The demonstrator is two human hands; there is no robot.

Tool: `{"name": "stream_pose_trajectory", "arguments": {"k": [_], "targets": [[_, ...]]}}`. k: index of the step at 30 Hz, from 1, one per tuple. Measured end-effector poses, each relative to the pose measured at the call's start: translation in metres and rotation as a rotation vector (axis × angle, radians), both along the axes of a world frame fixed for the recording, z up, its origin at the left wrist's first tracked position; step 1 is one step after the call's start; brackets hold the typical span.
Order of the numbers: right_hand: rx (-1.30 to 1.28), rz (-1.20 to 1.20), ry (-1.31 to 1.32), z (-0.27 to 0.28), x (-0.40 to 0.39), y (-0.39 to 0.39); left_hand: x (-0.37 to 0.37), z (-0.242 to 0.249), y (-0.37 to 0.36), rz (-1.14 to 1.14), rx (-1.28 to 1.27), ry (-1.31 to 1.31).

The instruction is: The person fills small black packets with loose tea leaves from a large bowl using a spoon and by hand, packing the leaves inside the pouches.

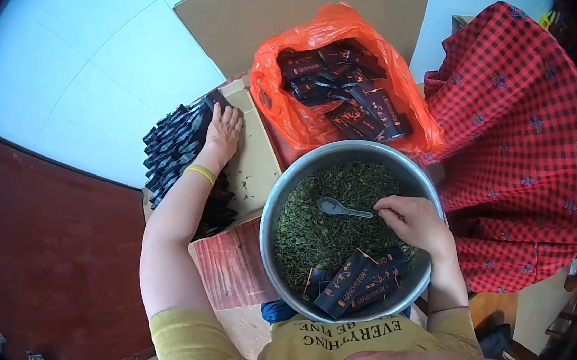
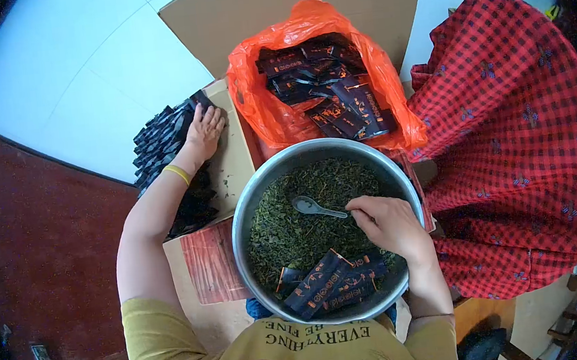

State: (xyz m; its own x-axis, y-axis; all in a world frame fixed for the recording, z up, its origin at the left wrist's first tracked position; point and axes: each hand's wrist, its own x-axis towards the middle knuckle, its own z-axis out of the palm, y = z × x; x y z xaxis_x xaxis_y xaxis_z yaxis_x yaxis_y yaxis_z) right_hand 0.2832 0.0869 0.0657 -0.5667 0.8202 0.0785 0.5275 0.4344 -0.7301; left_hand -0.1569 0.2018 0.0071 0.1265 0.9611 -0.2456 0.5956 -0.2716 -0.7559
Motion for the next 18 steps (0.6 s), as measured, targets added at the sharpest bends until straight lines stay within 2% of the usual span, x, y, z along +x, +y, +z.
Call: {"name": "stream_pose_trajectory", "arguments": {"k": [8,11,14,17,18], "targets": [[-0.03,0.021,-0.035,0.004,-0.001,-0.002,0.012,0.031,-0.029,0.061,-0.121,-0.047],[-0.009,0.032,-0.028,0.0,-0.001,0.0,0.017,0.041,-0.039,0.099,0.025,-0.227],[0.024,0.013,-0.009,-0.013,0.004,-0.001,0.047,0.094,-0.061,0.159,0.067,-0.737],[0.03,0.031,-0.028,-0.016,0.006,0.004,0.09,0.135,-0.088,0.167,-0.005,-1.514],[0.032,0.052,-0.034,-0.016,0.005,0.004,0.117,0.155,-0.105,0.163,-0.113,-1.791]]}}
